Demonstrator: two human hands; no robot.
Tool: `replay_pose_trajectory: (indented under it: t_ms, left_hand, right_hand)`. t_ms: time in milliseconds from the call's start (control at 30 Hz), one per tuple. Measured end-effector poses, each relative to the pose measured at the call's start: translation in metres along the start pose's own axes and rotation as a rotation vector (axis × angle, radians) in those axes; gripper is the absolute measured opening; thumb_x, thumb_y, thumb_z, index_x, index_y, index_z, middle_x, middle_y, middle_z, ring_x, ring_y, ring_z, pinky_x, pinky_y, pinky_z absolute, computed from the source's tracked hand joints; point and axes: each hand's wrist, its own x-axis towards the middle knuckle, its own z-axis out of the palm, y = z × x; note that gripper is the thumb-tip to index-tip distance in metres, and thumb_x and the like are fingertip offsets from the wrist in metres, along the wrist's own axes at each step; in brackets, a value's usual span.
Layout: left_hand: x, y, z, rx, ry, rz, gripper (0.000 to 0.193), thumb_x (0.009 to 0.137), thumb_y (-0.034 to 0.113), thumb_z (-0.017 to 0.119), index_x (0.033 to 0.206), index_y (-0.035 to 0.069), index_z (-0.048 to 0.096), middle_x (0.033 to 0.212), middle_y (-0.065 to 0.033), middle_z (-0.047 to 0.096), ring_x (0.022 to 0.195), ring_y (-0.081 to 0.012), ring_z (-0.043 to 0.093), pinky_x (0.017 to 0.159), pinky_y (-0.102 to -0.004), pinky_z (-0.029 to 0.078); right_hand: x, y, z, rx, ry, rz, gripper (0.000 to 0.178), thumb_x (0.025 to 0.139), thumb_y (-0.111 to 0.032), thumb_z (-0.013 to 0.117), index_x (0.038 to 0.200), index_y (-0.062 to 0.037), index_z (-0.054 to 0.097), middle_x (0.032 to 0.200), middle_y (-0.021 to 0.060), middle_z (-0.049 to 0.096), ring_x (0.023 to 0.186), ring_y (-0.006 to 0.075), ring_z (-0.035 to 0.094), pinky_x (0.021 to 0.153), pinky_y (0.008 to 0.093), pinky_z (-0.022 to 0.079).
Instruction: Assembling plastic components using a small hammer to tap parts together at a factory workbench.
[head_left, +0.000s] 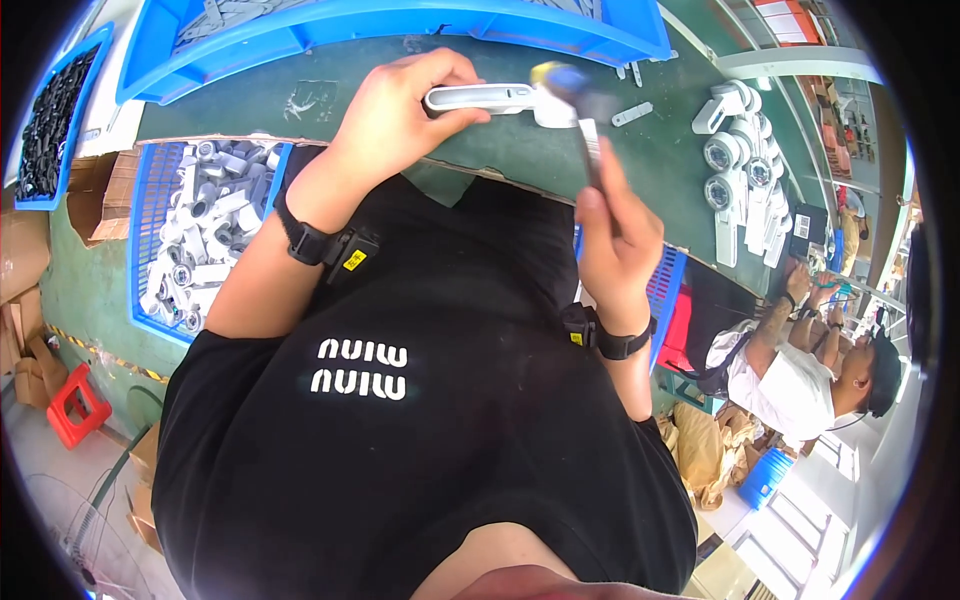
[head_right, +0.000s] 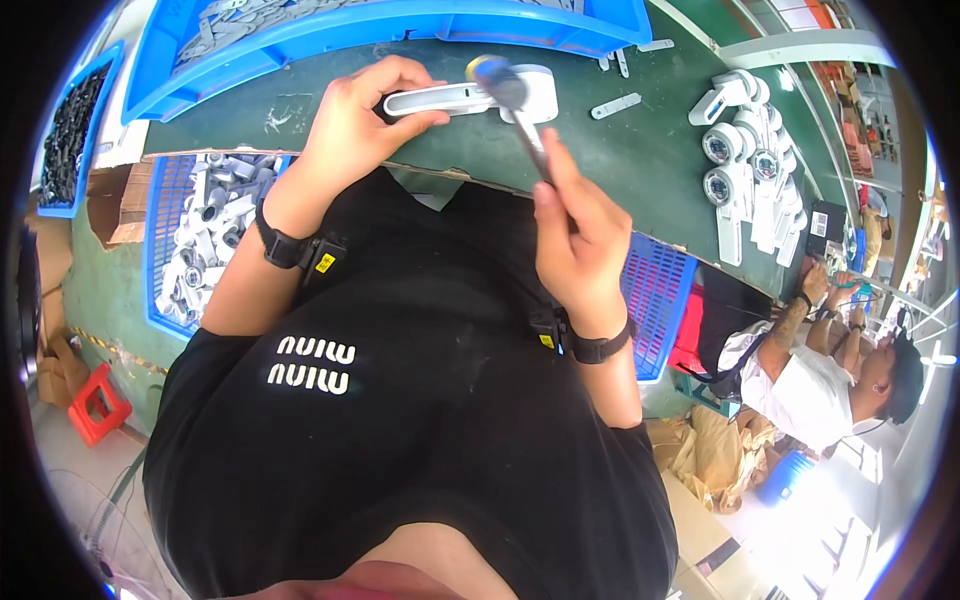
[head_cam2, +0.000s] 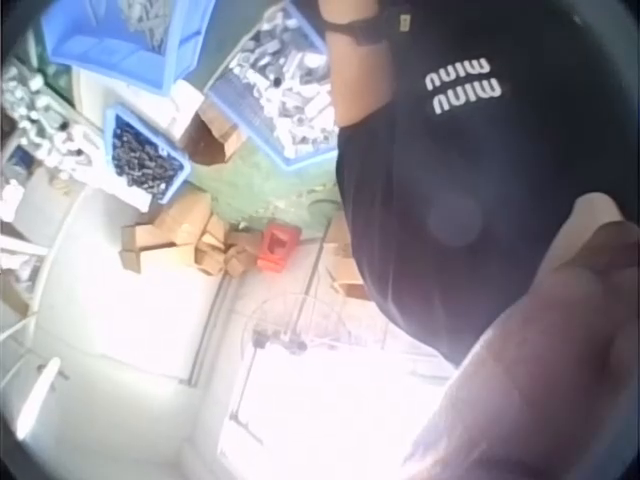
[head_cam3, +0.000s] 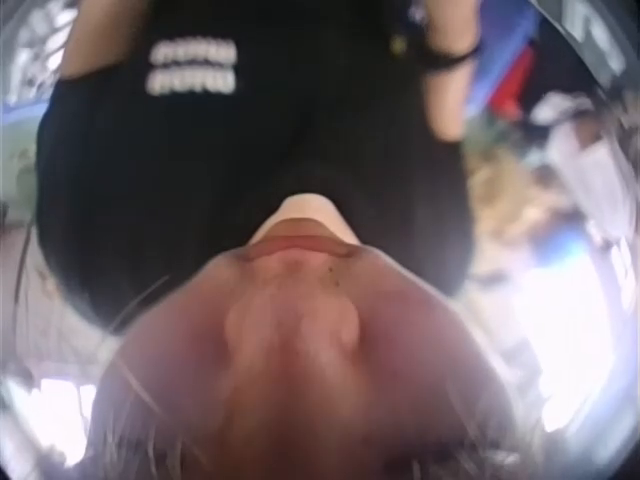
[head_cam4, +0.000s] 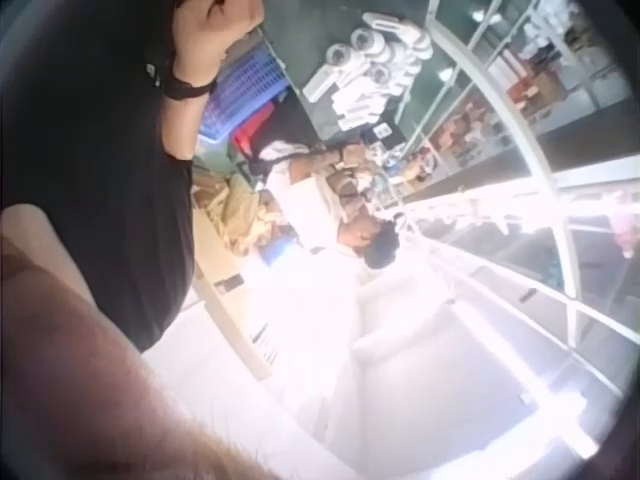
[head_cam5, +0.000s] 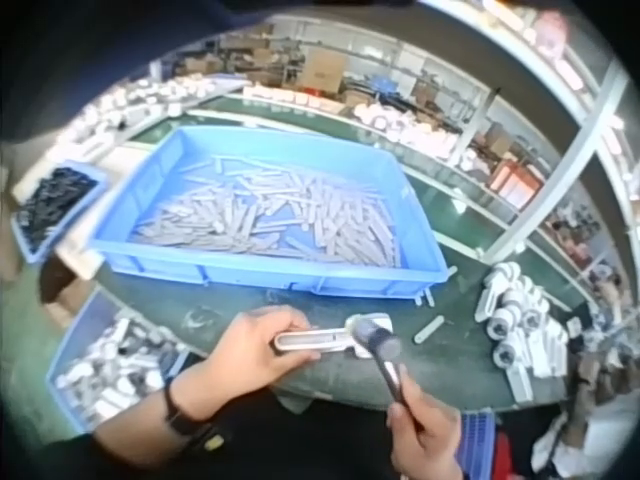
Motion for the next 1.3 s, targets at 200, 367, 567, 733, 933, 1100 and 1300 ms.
replay_pose_trajectory:
  t_ms: [200,367,567,733,933,1100,1300]
  left_hand:
    - [-0.001,-0.012,0.005,0.126,0.073,0.191,0.026,0.089,0.025,0.091,0.105,0.009,0.078,0.091,-0.0098,0.076,0.085,-0.0328,0.071,0.075,-0.0433,0.057]
    - [-0.005,0.010,0.000,0.243,0.049,0.147,0.027,0.089,0.020,0.087,0.110,0.008,0.075,0.090,-0.0140,0.072,0.089,-0.0381,0.071,0.080,-0.0485,0.058]
    - [0.011,0.039,-0.029,0.169,-0.071,-0.034,0.025,0.086,0.012,0.088,0.107,0.004,0.077,0.098,-0.0166,0.076,0.094,-0.0347,0.073,0.084,-0.0430,0.059]
    - [0.037,0.066,-0.031,-0.026,0.119,0.244,0.046,0.087,0.003,0.088,0.131,0.002,0.074,0.108,-0.0093,0.078,0.104,-0.0188,0.075,0.095,-0.0333,0.058]
    - [0.048,0.061,0.018,0.446,-0.264,0.298,0.038,0.087,0.015,0.085,0.123,0.003,0.076,0.109,-0.0135,0.078,0.109,-0.0352,0.072,0.095,-0.0457,0.059]
    - [0.063,0.071,0.027,0.341,-0.058,0.421,0.026,0.091,0.013,0.081,0.115,0.004,0.078,0.102,-0.0145,0.077,0.100,-0.0366,0.073,0.088,-0.0452,0.060]
    - [0.168,0.018,-0.061,0.551,-0.158,0.098,0.025,0.094,0.012,0.073,0.118,0.006,0.080,0.102,-0.0154,0.082,0.093,-0.0299,0.079,0.084,-0.0421,0.062]
  right_hand:
    - [0.006,0.017,0.004,0.025,-0.050,0.236,0.045,0.108,-0.002,0.064,0.153,-0.0071,0.068,0.086,0.0013,0.069,0.073,0.0056,0.058,0.072,0.0235,0.051]
    - [0.007,0.017,-0.016,0.392,0.072,0.227,0.048,0.111,-0.004,0.063,0.159,-0.0051,0.062,0.089,-0.0022,0.067,0.072,0.0052,0.056,0.067,0.0223,0.049]
    - [0.013,0.066,-0.022,0.606,0.104,0.289,0.050,0.114,-0.007,0.060,0.164,-0.0049,0.055,0.083,-0.0030,0.062,0.066,0.0040,0.050,0.057,0.0207,0.040]
    - [0.011,0.080,-0.018,0.646,0.116,0.305,0.052,0.118,-0.012,0.052,0.169,-0.0058,0.047,0.079,0.0010,0.058,0.058,0.0071,0.047,0.053,0.0237,0.041]
    - [0.012,0.079,-0.019,0.724,0.087,0.309,0.052,0.116,-0.008,0.053,0.168,-0.0063,0.049,0.077,-0.0008,0.058,0.059,0.0051,0.047,0.054,0.0220,0.041]
    - [0.009,0.083,-0.021,0.760,0.103,0.314,0.055,0.115,-0.008,0.053,0.170,-0.0065,0.045,0.078,-0.0010,0.058,0.060,0.0056,0.047,0.055,0.0221,0.041]
    - [0.007,0.084,-0.022,0.829,0.092,0.315,0.060,0.113,-0.005,0.057,0.171,-0.0066,0.043,0.078,-0.0018,0.055,0.062,0.0059,0.046,0.055,0.0223,0.041]
